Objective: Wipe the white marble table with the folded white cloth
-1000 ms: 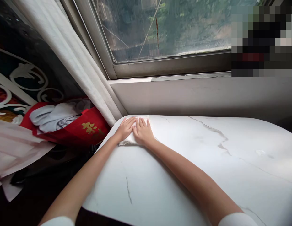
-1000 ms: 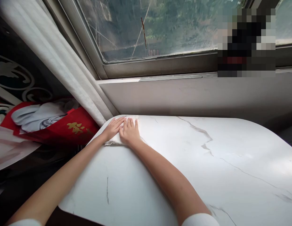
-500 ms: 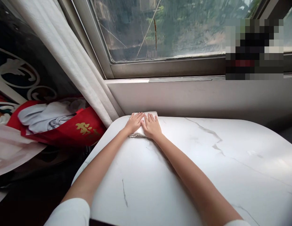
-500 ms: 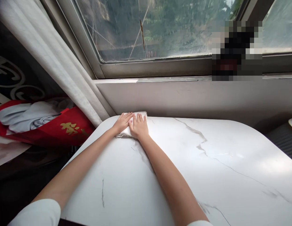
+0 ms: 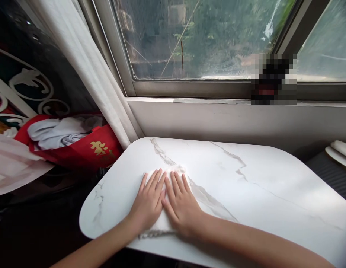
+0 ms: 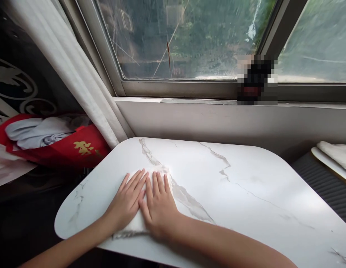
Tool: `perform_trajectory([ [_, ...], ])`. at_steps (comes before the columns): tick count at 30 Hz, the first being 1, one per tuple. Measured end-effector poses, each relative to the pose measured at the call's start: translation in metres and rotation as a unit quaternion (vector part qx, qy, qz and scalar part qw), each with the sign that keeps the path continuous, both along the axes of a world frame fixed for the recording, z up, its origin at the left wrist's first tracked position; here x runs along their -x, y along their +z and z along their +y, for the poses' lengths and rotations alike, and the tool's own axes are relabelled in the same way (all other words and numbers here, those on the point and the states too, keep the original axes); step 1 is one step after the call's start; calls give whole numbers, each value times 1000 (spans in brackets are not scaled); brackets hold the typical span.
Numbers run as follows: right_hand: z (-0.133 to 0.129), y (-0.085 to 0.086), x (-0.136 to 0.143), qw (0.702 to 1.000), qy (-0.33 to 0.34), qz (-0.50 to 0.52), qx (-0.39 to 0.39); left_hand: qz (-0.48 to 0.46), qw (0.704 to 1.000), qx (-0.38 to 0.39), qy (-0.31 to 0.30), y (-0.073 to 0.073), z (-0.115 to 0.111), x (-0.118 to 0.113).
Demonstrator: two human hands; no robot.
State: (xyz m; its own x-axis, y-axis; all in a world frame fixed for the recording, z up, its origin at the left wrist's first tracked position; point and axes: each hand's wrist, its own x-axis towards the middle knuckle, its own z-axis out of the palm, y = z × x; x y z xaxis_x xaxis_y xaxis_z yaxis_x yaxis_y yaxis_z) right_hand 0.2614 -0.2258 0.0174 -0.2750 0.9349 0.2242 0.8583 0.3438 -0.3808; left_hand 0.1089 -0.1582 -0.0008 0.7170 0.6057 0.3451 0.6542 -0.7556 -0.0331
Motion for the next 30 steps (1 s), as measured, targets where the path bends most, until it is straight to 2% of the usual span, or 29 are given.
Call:
perform_trajectory([
  [3, -36, 7, -10, 996, 51, 36, 62, 1, 1000, -7, -26, 1, -38, 3],
  [5, -53, 9, -17, 992, 63, 57, 96, 4, 999, -4, -43, 3, -54, 3],
  [7, -61, 11, -22, 988, 55, 71, 130, 13, 998, 5, -60, 4, -61, 0],
  [9, -60, 13, -24, 984, 29, 74, 157, 22, 997, 17, -72, 4, -56, -6],
  [12, -36, 13, -28, 986, -38, 65, 152, 25, 996, 42, -76, 4, -31, -26],
  [15, 8, 8, -43, 986, -126, 34, 104, 15, 996, 75, -44, 6, 9, -62],
  [18, 57, 1, -72, 984, -175, -29, 31, 1, 995, 104, 3, 10, 52, -108],
  [22, 107, -5, -118, 974, -213, -73, -5, -12, 993, 117, 11, 12, 100, -166],
  [26, 132, -8, -151, 961, -266, -75, -7, -23, 994, 105, -2, 11, 128, -206],
  [30, 137, -9, -164, 951, -299, -71, -15, -21, 995, 97, -2, 11, 133, -224],
])
